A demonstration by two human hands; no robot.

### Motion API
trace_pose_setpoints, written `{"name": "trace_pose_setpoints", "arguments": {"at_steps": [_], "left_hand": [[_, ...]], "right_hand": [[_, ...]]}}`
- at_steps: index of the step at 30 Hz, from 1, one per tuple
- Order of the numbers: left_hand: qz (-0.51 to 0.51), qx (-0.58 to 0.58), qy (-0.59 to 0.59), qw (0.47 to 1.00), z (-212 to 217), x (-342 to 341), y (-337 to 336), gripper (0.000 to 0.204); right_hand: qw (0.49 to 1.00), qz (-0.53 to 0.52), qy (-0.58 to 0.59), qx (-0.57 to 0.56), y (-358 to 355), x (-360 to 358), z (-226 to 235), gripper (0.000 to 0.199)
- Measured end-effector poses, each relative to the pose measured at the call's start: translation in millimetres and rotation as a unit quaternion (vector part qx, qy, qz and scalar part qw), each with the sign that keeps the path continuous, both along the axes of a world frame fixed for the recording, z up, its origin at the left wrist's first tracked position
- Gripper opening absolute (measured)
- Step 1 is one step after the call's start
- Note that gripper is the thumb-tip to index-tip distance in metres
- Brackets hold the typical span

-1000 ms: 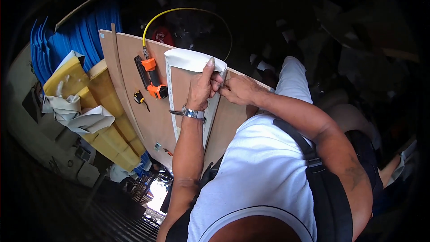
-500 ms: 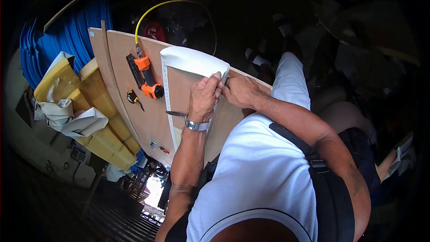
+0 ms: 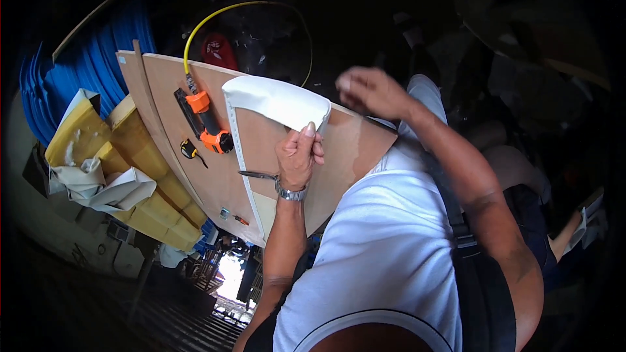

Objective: Use a staple gun and scissors to attach and trim white upholstery material onto a wooden furniture board.

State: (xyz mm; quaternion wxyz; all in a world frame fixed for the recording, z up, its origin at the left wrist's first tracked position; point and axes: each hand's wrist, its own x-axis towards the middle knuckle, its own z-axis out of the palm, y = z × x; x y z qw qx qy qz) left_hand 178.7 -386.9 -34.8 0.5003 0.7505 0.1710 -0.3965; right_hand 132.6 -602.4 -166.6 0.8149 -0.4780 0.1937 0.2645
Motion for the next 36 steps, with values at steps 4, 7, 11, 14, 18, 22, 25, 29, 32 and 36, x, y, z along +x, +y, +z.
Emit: {"name": "trace_pose_setpoints", "arguments": {"at_steps": [4, 7, 11, 14, 18, 22, 25, 29, 32, 36], "left_hand": [[0.0, 0.031, 0.021, 0.999, 3.6, 0.9, 2.4, 0.033], [-0.042, 0.066, 0.028, 0.997, 7.0, 7.4, 4.7, 0.034], [-0.04, 0.055, 0.018, 0.998, 7.3, 8.3, 3.6, 0.035], [-0.029, 0.042, 0.002, 0.999, 5.6, 4.4, 2.1, 0.036], [-0.039, 0.033, -0.03, 0.998, 4.7, -2.3, 1.1, 0.036], [-0.049, 0.022, -0.063, 0.997, -2.2, -5.9, -2.7, 0.034], [-0.044, 0.008, -0.069, 0.997, -3.5, -5.4, -4.5, 0.034], [-0.035, 0.014, -0.038, 0.999, 0.3, -3.9, -2.8, 0.032], [-0.013, -0.029, -0.048, 0.998, 2.2, -3.2, -3.5, 0.032], [-0.027, -0.035, -0.06, 0.997, 1.4, -1.6, -7.9, 0.031]], "right_hand": [[0.985, -0.102, 0.017, 0.141, 1.1, 41.8, -47.8, 0.071], [0.993, -0.016, -0.013, 0.116, 29.4, 77.7, -58.2, 0.082], [0.988, 0.084, -0.077, 0.107, 65.7, 118.1, -43.9, 0.09], [0.979, 0.13, -0.154, 0.035, 81.3, 126.0, -21.0, 0.084], [0.972, 0.183, -0.134, 0.064, 71.7, 117.0, -2.8, 0.082], [0.978, 0.175, -0.109, 0.041, 58.2, 91.8, 5.4, 0.083], [0.975, 0.191, -0.114, 0.029, 45.2, 76.4, 4.3, 0.084], [0.979, 0.185, -0.072, 0.055, 15.8, 58.8, 3.2, 0.065], [0.961, 0.072, -0.249, -0.098, -0.7, 35.3, 18.8, 0.04], [0.869, 0.057, -0.398, -0.288, -13.5, 18.4, 41.8, 0.027]]}}
